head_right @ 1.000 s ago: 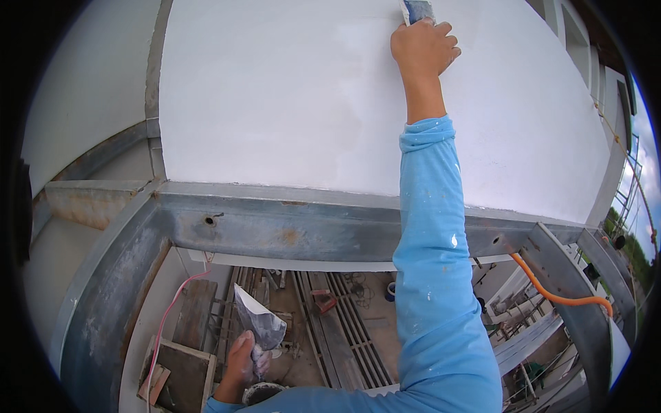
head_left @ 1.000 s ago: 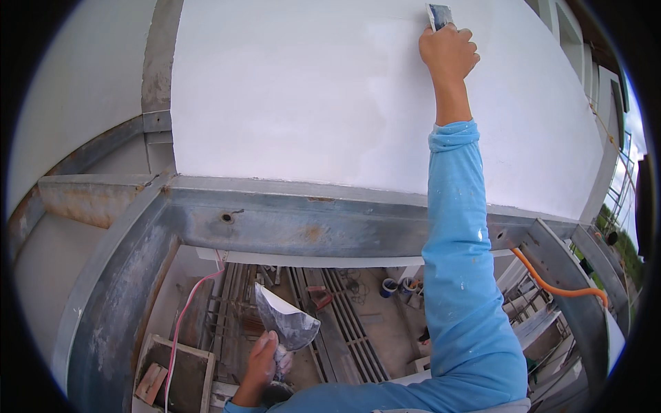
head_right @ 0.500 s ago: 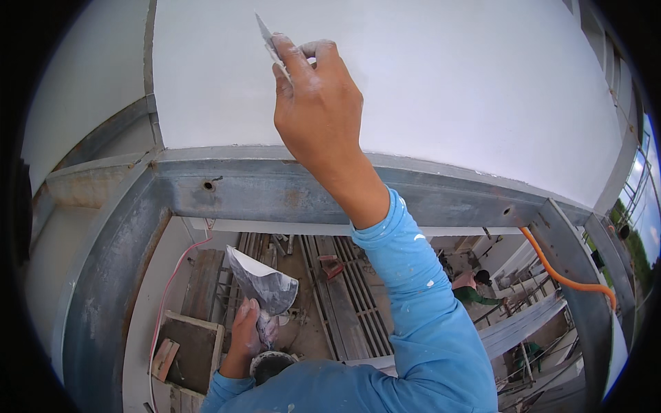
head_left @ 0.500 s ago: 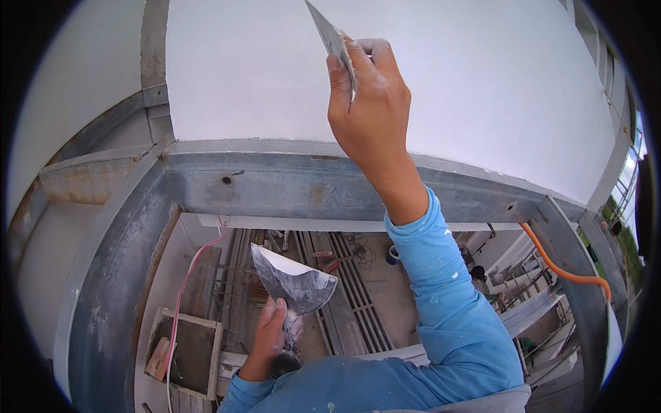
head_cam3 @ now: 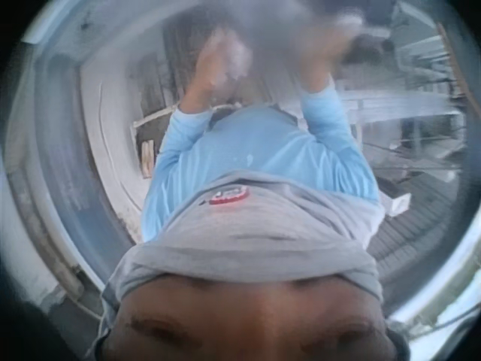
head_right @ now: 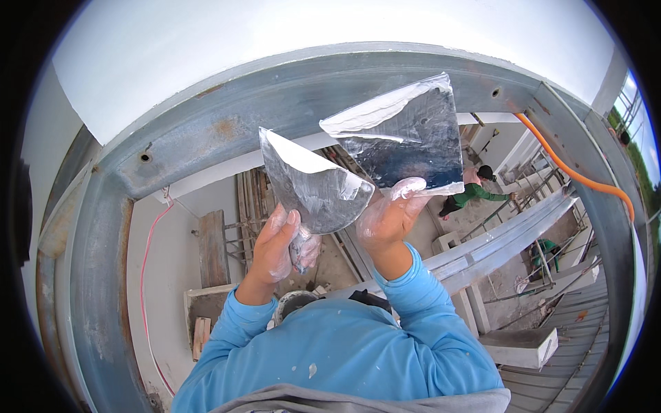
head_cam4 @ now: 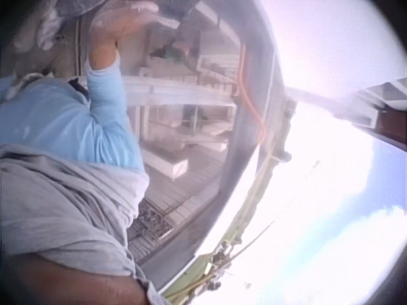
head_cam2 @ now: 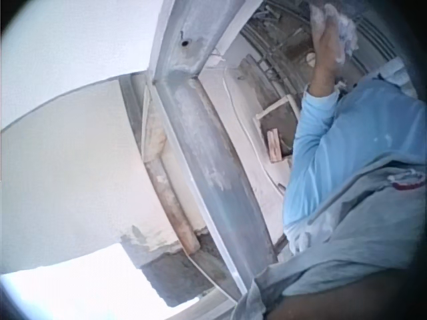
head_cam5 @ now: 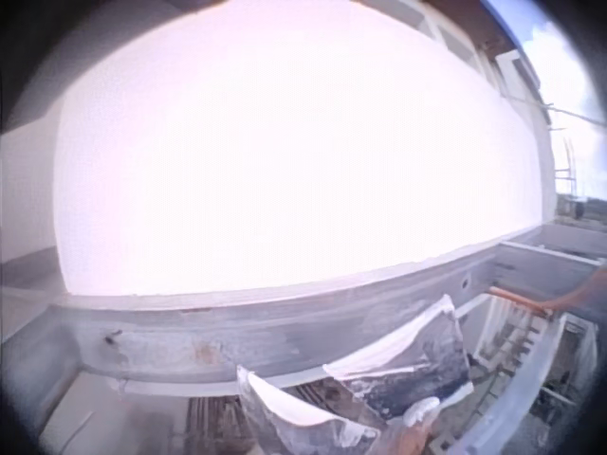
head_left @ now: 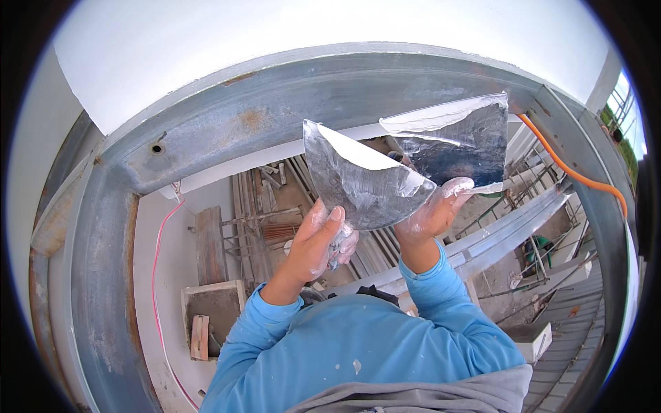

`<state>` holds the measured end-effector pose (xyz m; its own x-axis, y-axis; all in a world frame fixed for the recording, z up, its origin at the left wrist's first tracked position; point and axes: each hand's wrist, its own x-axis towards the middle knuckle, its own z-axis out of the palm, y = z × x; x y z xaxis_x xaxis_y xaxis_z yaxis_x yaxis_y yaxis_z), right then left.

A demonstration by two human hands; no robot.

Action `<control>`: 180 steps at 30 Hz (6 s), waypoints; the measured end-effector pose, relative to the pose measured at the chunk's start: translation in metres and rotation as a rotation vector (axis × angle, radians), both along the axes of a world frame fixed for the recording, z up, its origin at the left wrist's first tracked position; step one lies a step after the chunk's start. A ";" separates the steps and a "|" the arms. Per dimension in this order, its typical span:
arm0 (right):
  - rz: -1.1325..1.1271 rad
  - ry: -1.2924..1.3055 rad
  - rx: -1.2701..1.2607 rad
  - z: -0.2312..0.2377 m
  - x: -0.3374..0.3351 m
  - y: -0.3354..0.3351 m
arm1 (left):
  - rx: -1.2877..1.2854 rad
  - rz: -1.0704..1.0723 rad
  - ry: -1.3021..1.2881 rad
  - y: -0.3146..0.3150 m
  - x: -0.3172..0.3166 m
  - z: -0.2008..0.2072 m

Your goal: The person applies white plaster to a large curved ceiling surface using a trowel and a hawk. They repeatedly scoop plaster from the hawk and spread it in smooth strokes across the ceiling, working methodically along the metal framework.

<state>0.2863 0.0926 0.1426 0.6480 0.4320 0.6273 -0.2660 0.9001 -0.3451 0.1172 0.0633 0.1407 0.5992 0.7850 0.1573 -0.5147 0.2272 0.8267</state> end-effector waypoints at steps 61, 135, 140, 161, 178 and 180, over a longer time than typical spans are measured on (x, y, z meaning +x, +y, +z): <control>-1.582 -0.894 -0.342 0.411 -0.015 0.171 | 0.748 0.694 0.731 0.025 -0.062 -0.076; -1.353 -0.857 -0.613 0.407 0.038 0.170 | 0.684 0.732 0.805 0.001 -0.065 -0.121; -1.602 -0.864 -0.251 0.363 -0.046 0.183 | 0.619 0.746 0.796 -0.005 -0.063 -0.115; -1.286 -0.770 -0.723 0.399 0.096 0.147 | 0.609 0.669 0.896 -0.025 -0.061 -0.118; -1.399 -1.065 0.123 0.286 -0.117 0.165 | 0.731 0.710 0.760 -0.010 -0.038 -0.110; -1.380 -1.202 0.191 0.259 -0.116 0.151 | 0.739 0.687 0.739 -0.009 -0.033 -0.111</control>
<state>0.1703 0.2438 0.4019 -0.3453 -0.0789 0.9352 0.8919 0.2824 0.3531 0.0837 0.0541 0.0302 0.2336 0.8372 0.4945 0.2981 -0.5457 0.7831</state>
